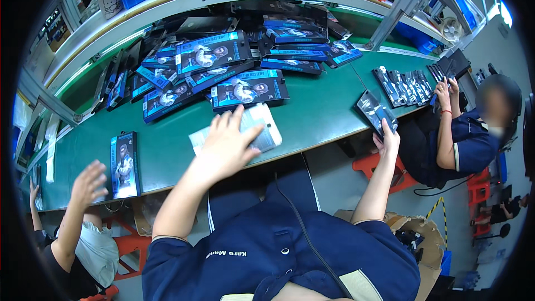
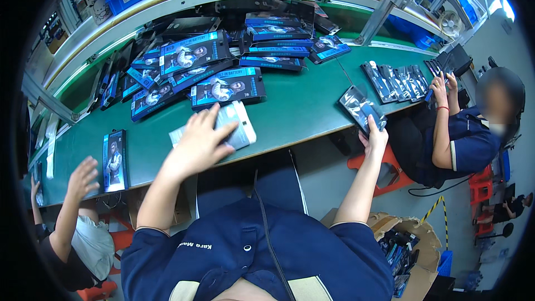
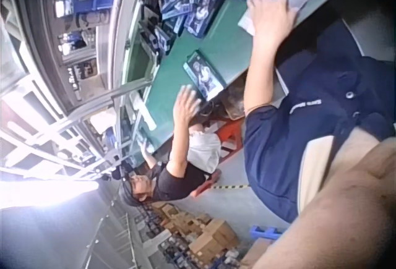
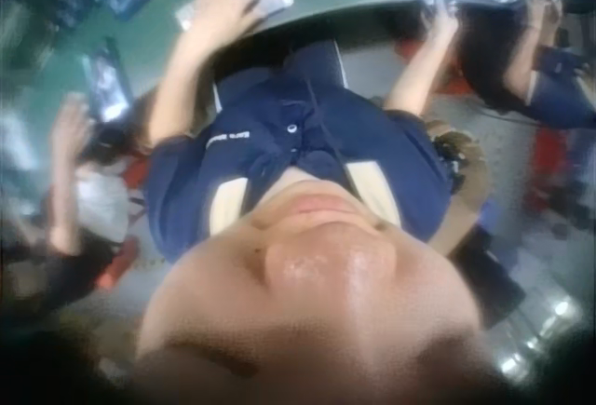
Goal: Packing electronic items into retail boxes and placing them in a large collection bin.
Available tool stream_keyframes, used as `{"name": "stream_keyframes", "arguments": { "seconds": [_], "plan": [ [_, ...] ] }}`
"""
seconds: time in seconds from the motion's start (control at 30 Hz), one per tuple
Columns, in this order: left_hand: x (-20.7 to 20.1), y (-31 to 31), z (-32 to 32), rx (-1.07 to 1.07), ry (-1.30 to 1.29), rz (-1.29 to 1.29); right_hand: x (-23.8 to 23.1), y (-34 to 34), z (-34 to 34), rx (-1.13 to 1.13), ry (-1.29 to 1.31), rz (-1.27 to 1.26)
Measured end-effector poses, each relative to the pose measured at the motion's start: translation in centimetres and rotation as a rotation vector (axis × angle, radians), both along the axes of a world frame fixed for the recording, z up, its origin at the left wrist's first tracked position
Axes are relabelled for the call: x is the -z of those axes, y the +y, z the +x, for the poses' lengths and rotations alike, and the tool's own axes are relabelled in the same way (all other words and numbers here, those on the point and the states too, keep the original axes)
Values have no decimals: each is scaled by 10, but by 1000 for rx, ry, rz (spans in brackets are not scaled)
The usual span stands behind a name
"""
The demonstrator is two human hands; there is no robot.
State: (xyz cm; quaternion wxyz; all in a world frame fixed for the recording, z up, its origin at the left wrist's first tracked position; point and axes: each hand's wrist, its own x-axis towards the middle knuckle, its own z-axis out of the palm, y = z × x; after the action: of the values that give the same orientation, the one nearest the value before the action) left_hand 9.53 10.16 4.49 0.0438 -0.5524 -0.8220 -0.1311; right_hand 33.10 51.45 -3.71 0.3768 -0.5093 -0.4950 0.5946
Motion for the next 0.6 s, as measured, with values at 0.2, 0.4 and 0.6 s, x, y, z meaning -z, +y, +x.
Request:
{"name": "stream_keyframes", "arguments": {
  "seconds": [0.2,0.4,0.6],
  "plan": [
    [4,21,11,-92,-104,43,-61,-125,-35,-265,137,436],
    [-31,14,29,-90,-216,415,-76,-170,-75,-611,417,95],
    [-37,3,21,155,-292,785,-68,-216,-77,-896,373,2]
  ]
}}
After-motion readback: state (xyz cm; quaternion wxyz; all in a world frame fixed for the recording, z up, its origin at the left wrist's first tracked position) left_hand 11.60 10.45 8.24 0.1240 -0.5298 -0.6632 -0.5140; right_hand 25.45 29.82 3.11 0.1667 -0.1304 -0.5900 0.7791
